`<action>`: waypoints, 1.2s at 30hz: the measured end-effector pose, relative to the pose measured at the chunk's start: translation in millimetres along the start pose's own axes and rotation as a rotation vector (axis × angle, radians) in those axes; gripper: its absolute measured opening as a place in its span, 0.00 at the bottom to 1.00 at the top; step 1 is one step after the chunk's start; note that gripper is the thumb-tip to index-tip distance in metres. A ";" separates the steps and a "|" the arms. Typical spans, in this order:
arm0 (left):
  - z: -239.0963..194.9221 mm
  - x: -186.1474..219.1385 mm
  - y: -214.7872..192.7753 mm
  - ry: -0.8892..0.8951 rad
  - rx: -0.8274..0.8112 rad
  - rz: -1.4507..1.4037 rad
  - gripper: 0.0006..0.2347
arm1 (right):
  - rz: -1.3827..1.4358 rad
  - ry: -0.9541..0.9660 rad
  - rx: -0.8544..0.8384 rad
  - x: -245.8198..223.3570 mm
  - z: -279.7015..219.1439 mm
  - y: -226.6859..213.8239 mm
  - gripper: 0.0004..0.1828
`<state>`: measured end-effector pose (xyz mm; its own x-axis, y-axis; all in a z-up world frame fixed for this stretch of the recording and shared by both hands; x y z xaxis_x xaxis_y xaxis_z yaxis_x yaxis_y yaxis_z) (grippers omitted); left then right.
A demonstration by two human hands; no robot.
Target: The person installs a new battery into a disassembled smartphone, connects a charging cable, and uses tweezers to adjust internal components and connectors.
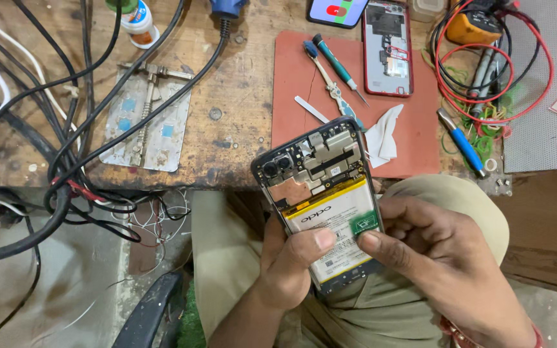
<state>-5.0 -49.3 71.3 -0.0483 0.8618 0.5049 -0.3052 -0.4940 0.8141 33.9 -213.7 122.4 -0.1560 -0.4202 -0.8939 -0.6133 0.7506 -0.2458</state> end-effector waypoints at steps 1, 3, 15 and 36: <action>2.0 0.6 2.1 -0.013 -0.016 -0.011 0.27 | -0.004 -0.028 -0.020 -1.7 0.3 -0.1 0.17; 13.5 -0.8 11.4 -0.008 -0.171 -0.246 0.35 | -0.008 0.063 0.022 3.6 0.5 -4.5 0.18; 28.1 -18.3 24.8 0.017 -0.466 -0.398 0.41 | 0.155 0.004 -0.071 11.3 1.4 9.4 0.17; -100.6 155.0 -63.7 0.877 0.040 0.075 0.21 | 0.289 -0.136 -0.140 116.4 139.7 233.8 0.16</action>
<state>-88.8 127.4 68.9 -0.7847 0.5965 0.1686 -0.2393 -0.5424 0.8053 -19.5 -15.8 -91.5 -0.2400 -0.1219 -0.9631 -0.6603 0.7478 0.0699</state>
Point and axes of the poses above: each hand's wrist, its own z-axis towards the middle knuckle, its own y-axis out of the palm, x = y × z, the point moved 7 cm from there along z, towards the middle knuckle, and after that the axes turned 12 degrees about -x, right-handed, at the moved point
